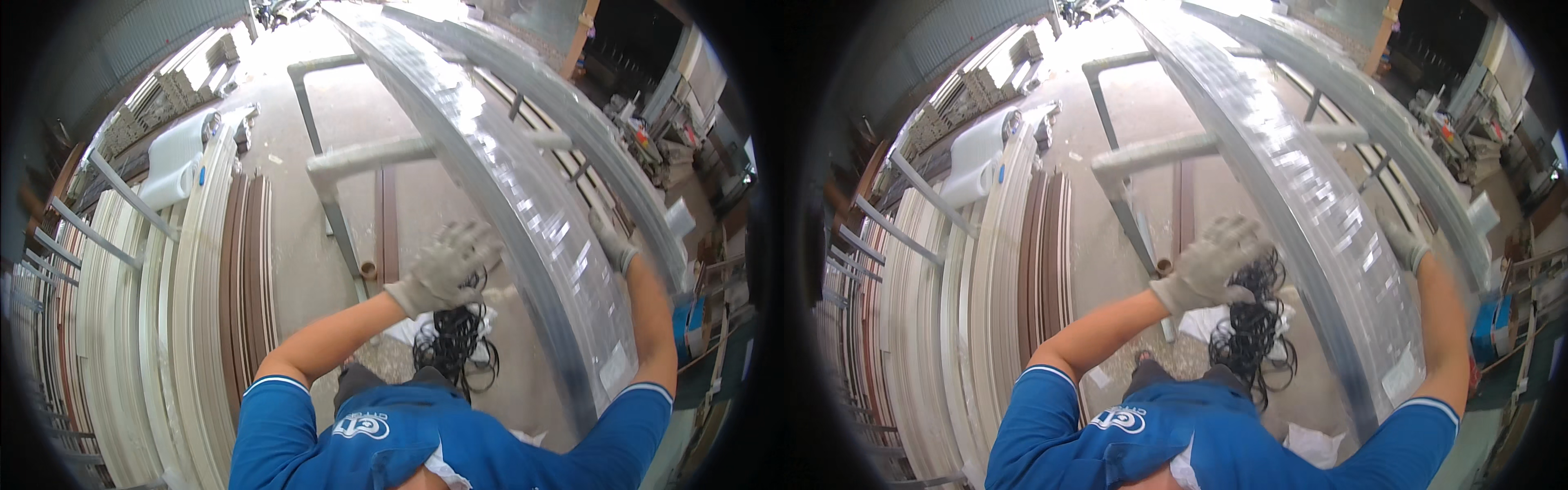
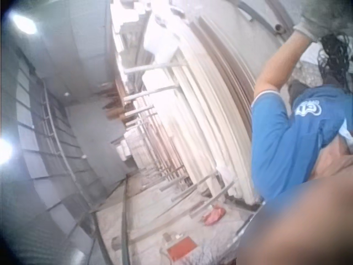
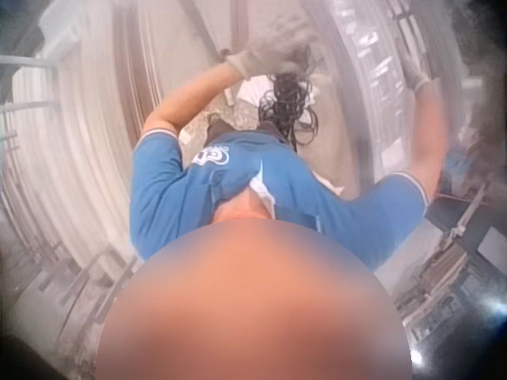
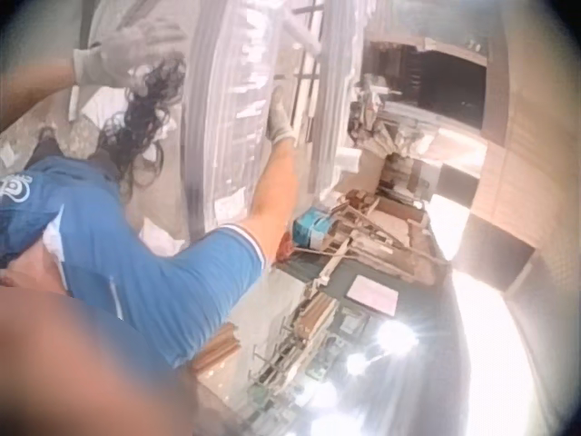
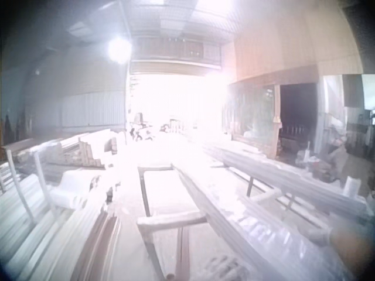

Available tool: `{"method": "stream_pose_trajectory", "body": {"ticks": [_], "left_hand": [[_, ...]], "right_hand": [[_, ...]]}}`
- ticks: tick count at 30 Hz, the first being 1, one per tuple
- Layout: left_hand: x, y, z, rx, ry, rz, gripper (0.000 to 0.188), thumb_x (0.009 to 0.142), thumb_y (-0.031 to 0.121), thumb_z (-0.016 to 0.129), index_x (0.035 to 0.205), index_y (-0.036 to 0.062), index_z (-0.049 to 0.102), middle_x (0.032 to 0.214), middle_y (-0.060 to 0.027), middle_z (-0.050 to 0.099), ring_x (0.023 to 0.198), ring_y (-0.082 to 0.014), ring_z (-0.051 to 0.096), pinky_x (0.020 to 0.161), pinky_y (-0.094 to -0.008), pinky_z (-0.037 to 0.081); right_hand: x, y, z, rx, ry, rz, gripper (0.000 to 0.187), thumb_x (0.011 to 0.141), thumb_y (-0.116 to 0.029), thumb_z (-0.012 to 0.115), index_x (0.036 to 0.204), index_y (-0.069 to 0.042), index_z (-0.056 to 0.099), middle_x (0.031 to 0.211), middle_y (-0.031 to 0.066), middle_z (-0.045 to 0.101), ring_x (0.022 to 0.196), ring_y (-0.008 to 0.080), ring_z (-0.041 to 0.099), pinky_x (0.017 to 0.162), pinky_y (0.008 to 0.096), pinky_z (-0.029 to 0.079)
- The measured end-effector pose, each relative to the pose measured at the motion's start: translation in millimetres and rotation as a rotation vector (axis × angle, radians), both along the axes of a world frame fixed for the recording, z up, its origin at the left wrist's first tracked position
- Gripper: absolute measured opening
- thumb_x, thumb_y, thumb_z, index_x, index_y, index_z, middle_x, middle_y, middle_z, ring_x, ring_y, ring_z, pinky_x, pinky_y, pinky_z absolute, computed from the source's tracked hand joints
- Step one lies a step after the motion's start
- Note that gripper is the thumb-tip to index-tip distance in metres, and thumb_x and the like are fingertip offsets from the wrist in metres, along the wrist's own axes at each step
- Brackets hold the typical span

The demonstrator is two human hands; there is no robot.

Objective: The person wraps long white profiles in clear plastic film, tears off film, and places small wooden blocks on the wrapped profiles. The person also handles printed labels and a tape measure on a workbench.

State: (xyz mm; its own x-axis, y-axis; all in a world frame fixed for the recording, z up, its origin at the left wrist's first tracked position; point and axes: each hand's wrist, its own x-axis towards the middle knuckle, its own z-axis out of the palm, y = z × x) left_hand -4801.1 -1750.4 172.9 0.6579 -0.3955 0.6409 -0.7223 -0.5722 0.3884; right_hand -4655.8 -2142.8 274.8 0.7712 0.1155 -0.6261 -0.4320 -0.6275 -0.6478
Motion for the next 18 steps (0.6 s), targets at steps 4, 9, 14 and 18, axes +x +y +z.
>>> {"method": "stream_pose_trajectory", "body": {"ticks": [4, 9, 14, 18], "left_hand": [[73.9, 20.3, 2.5, 0.06, -0.213, -0.156, 0.087, 0.068, 0.051, 0.079, 0.144, 0.0202, 0.048, 0.148, -0.0172, 0.044, 0.137, -0.041, 0.04, 0.117, -0.0564, 0.029], [160.4, 14.7, -26.3, 0.163, -0.375, -0.15, 0.075, 0.075, 0.038, 0.072, 0.144, 0.0256, 0.046, 0.15, -0.0152, 0.042, 0.142, -0.039, 0.035, 0.12, -0.0591, 0.02], [196.0, 73.8, 1.0, 0.281, -0.485, -0.12, 0.065, 0.083, 0.03, 0.065, 0.144, 0.0296, 0.044, 0.152, -0.0105, 0.041, 0.147, -0.0356, 0.029, 0.121, -0.058, 0.017], [254.3, 193.3, 19.0, 0.058, -0.48, -0.175, 0.037, 0.082, 0.025, 0.068, 0.119, 0.0185, 0.066, 0.131, -0.0098, 0.059, 0.128, -0.0331, 0.051, 0.111, -0.0575, 0.031]], "right_hand": [[15.2, 35.8, -0.5, 0.155, 0.047, 0.015, 0.08, 0.099, -0.068, 0.032, 0.151, -0.006, 0.039, 0.146, 0.0141, 0.051, 0.132, 0.0236, 0.05, 0.109, 0.0353, 0.042], [24.6, 42.6, -3.2, 0.221, 0.095, -0.061, 0.078, 0.1, -0.065, 0.033, 0.151, -0.006, 0.039, 0.145, 0.0139, 0.051, 0.132, 0.023, 0.05, 0.108, 0.0346, 0.043], [61.5, 148.9, -2.5, 0.185, -0.037, 0.114, 0.076, 0.101, -0.063, 0.034, 0.151, -0.006, 0.039, 0.145, 0.0137, 0.051, 0.131, 0.0224, 0.05, 0.108, 0.0338, 0.043], [124.0, 264.4, -14.7, 0.112, -0.157, 0.14, 0.074, 0.101, -0.061, 0.035, 0.151, -0.006, 0.039, 0.145, 0.0135, 0.052, 0.131, 0.022, 0.051, 0.107, 0.0332, 0.043]]}}
